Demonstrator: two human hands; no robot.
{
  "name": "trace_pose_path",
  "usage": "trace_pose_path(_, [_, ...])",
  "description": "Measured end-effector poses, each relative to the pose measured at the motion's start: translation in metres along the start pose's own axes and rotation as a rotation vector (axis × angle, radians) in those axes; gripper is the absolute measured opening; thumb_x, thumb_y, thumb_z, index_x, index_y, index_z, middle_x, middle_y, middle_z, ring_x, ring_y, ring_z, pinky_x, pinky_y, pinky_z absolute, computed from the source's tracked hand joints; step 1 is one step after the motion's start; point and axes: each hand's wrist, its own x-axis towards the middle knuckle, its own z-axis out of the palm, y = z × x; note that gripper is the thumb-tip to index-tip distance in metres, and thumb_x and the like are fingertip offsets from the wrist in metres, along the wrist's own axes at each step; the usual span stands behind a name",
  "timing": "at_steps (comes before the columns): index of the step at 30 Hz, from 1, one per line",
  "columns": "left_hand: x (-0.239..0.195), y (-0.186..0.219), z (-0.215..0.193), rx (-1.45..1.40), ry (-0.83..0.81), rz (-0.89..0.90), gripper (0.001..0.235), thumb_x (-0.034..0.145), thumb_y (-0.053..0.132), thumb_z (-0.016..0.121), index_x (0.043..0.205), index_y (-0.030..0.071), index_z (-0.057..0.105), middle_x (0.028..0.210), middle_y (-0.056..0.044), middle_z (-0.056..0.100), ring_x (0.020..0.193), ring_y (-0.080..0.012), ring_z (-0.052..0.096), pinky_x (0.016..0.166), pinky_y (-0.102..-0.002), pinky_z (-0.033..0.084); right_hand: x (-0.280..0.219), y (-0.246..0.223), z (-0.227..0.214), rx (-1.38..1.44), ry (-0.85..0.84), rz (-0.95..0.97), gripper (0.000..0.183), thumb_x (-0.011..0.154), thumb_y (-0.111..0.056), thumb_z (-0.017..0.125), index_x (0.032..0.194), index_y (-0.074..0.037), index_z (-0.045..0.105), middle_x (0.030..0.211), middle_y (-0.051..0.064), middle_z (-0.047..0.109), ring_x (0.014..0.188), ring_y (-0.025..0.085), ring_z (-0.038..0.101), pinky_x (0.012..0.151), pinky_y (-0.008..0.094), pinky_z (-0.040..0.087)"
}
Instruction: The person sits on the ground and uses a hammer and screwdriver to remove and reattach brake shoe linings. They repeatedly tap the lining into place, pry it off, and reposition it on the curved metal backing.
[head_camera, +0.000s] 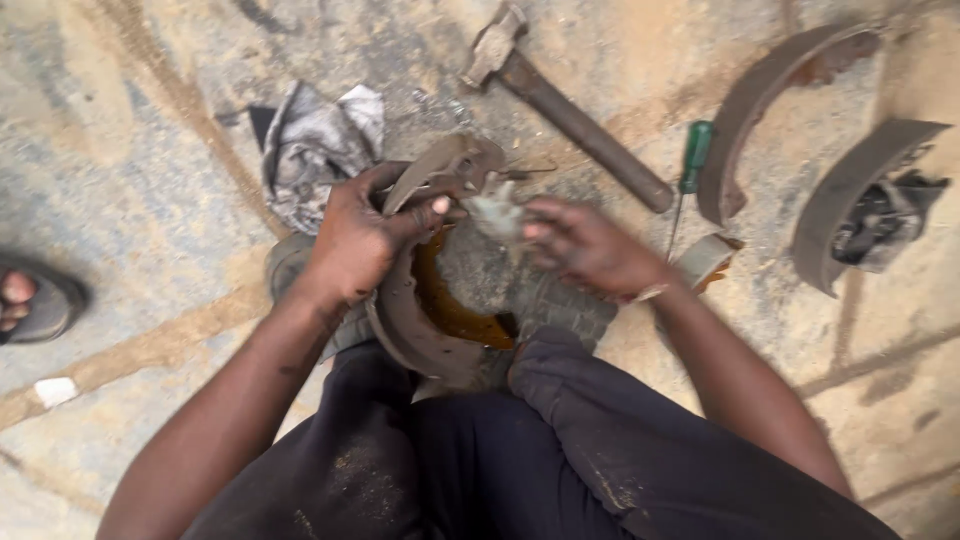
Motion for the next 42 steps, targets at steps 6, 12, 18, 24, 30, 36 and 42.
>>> trace_pose_path(6, [0.003,0.019,-0.021,0.266,-0.117,0.104,0.057,0.076,0.028,0.084,0.126,0.003,0.070,0.110,-0.014,0.079,0.101,-0.0248,0.075,0.091,-0.038,0.056,0.006,0.031,0.025,0.013,0.087,-0.010,0.047,0.102,-0.042,0.047,0.135,-0.009,0.055,0.099,0.000,0.067,0.072,0.008,0.066,0.060,0.028,0.059])
trace_pose_path(12, [0.009,0.031,-0.014,0.266,-0.124,-0.056,0.061,0.079,0.034,0.081,0.130,0.004,0.067,0.105,-0.017,0.081,0.094,-0.0288,0.078,0.087,-0.040,0.058,0.003,0.067,-0.019,-0.061,0.039,-0.088,0.038,0.107,-0.035,0.049,0.123,-0.007,0.068,0.074,0.005,0.063,0.059,0.010,0.058,0.056,0.027,0.051])
trace_pose_path(18, [0.008,0.043,-0.019,0.444,-0.113,0.064,0.069,0.078,0.042,0.080,0.133,0.002,0.065,0.110,-0.016,0.078,0.097,-0.0283,0.077,0.090,-0.041,0.058,0.036,0.044,-0.004,0.154,-0.202,-0.152,0.036,0.109,-0.033,0.051,0.113,-0.001,0.068,0.088,0.007,0.076,0.063,0.011,0.064,0.058,0.028,0.055])
trace_pose_path(24, [0.016,0.084,-0.029,0.725,-0.208,0.098,0.064,0.076,0.042,0.081,0.129,0.008,0.070,0.116,-0.017,0.076,0.104,-0.0303,0.073,0.095,-0.044,0.054,0.028,-0.020,-0.006,0.277,-0.185,-0.177,0.042,0.103,-0.033,0.055,0.138,-0.010,0.052,0.085,0.008,0.072,0.057,0.011,0.062,0.054,0.028,0.053])
trace_pose_path(30, [0.003,0.089,-0.018,0.811,-0.279,0.065,0.065,0.076,0.045,0.083,0.129,0.010,0.067,0.116,-0.016,0.076,0.102,-0.0289,0.075,0.096,-0.043,0.056,0.002,-0.037,-0.018,-0.069,-0.196,0.109,0.039,0.102,-0.028,0.058,0.136,-0.008,0.054,0.082,0.006,0.069,0.060,0.009,0.065,0.054,0.028,0.056])
trace_pose_path(36, [0.010,0.078,-0.021,0.577,-0.246,0.067,0.064,0.081,0.035,0.073,0.139,0.010,0.062,0.120,-0.018,0.076,0.105,-0.0290,0.077,0.098,-0.046,0.057,0.016,-0.010,0.016,0.552,-0.099,-0.104,0.052,0.102,-0.019,0.056,0.150,-0.013,0.038,0.079,0.004,0.063,0.052,0.008,0.049,0.046,0.026,0.040])
trace_pose_path(42, [0.023,0.069,-0.031,0.807,-0.313,0.072,0.065,0.084,0.046,0.078,0.138,0.013,0.063,0.126,-0.014,0.073,0.116,-0.0289,0.070,0.104,-0.051,0.052,0.012,0.020,-0.008,0.087,-0.139,-0.122,0.051,0.106,-0.025,0.052,0.152,-0.009,0.038,0.075,0.002,0.062,0.054,0.007,0.052,0.049,0.024,0.047])
